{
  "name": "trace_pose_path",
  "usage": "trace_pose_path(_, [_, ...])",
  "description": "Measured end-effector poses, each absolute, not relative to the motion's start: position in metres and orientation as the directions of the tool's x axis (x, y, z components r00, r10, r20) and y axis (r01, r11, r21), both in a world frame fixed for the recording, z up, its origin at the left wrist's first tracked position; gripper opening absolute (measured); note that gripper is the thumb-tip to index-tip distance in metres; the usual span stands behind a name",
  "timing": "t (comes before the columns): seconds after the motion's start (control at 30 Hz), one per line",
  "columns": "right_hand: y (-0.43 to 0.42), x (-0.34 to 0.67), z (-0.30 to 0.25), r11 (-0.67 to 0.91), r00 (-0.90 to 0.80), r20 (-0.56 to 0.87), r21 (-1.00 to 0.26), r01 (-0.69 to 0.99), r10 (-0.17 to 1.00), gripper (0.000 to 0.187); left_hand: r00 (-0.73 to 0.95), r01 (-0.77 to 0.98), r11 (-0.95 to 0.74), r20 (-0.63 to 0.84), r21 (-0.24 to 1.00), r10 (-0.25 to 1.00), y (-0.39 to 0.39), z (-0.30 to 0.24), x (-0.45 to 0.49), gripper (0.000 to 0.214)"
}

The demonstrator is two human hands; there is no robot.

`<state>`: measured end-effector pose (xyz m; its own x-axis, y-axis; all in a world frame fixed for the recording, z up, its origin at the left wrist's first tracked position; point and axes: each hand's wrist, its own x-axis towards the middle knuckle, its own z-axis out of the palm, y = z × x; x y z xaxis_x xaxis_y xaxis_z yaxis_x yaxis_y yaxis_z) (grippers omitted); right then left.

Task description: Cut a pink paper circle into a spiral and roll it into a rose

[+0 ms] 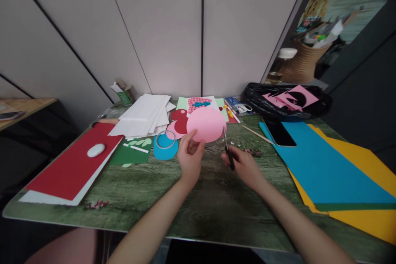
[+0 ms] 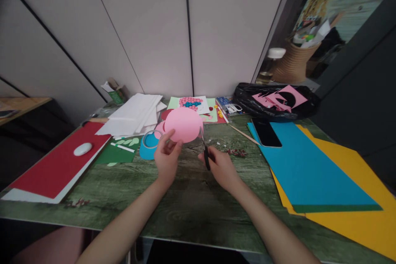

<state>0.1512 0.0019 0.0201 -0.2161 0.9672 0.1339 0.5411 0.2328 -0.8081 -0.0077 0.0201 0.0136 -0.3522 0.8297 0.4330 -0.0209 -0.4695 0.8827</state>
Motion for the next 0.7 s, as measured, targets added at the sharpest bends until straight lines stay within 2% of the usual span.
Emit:
trace_pose_path(0.37, [0.0008,0.1499,0.0182,0.209,-0.177,0.131,-0.806,0.554,0.975,0.024,-0.3,0.063,-0.446,0.443,0.893,0.845,0.0165,0.012,-0.0071,0.033])
trace_pose_path(0.7, [0.002,0.1496,0.0162,0.192,-0.127,0.146,-0.815,0.547,0.981,0.023,-0.262,0.065,-0.463,0.463,0.884,0.847,0.0153,0.0098,-0.0046,0.033])
